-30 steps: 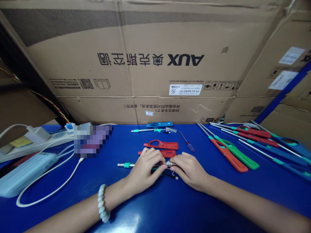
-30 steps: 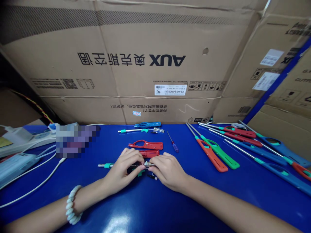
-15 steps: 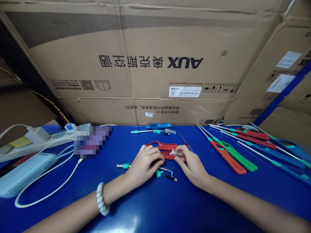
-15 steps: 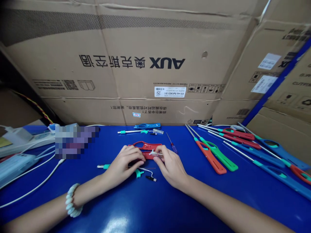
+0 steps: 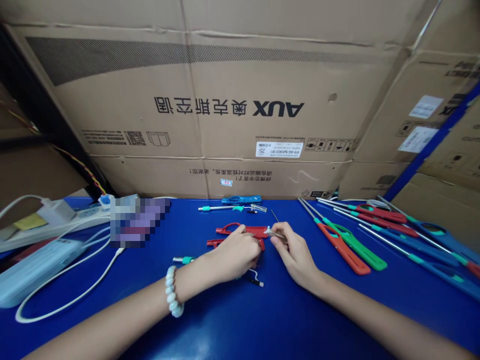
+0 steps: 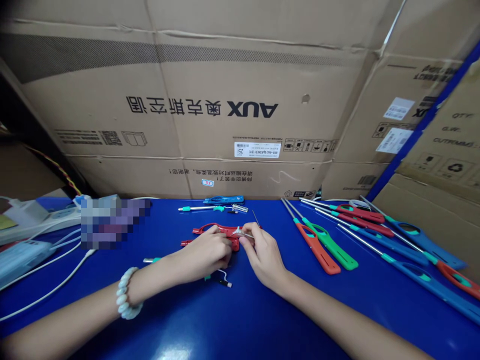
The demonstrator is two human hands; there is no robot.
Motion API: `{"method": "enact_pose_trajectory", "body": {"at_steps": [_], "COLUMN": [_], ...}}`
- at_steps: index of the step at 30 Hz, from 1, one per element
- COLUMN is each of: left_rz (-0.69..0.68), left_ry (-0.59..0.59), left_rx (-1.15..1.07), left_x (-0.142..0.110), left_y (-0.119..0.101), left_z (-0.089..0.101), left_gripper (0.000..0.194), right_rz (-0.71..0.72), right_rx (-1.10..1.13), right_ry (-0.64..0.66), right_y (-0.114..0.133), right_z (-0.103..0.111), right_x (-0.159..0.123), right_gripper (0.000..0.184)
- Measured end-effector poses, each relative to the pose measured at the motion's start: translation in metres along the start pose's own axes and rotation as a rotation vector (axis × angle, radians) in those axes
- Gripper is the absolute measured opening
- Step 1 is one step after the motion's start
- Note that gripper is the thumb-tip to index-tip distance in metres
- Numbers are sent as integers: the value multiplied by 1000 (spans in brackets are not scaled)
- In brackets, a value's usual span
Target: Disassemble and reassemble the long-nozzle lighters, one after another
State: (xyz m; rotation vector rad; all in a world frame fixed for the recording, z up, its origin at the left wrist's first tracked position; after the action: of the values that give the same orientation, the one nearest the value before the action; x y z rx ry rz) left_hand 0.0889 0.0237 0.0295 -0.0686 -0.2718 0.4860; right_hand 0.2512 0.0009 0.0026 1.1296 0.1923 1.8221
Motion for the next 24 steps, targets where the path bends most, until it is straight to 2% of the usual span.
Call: {"method": "enact_pose_trajectory", "body": {"at_steps": [4,9,11,15,24], "left_rz": [106,286,319,319,324], "left_ry": [-77,-249,-317,-392,-398], "left_rx": [-232,-569,-592,-517,-487], "left_x": [-19,-40,-43,-45,-50], "left_y": [9,13,13,14,11], "left_z": [2,-8,-13,-16,-14], "left_gripper": [13,12,9,14,18], "right_rz": [55,159,187,207,354], "right_rx": [2,-59,-93,-135,-151], "right_ry": [20,93,108,132,173], "right_y": [0,3,4,5,7], "right_z": [-2,-9,-10,-11,-13], "right_x": [-2,-7,-8,-7,-9], "right_gripper": [8,10,12,13,17]}}
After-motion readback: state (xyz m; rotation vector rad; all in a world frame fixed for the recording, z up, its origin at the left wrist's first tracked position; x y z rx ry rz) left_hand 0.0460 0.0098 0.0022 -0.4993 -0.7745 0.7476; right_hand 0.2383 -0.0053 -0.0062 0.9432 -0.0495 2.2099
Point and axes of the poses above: each hand's wrist, its own x-axis towards the middle knuckle, its own z-axis out of the back of the hand, y = z × x, the point moved 2 cm from there along x, towards the middle knuckle, and after that the axes turned 5 degrees about -y, right-handed, at the moved point
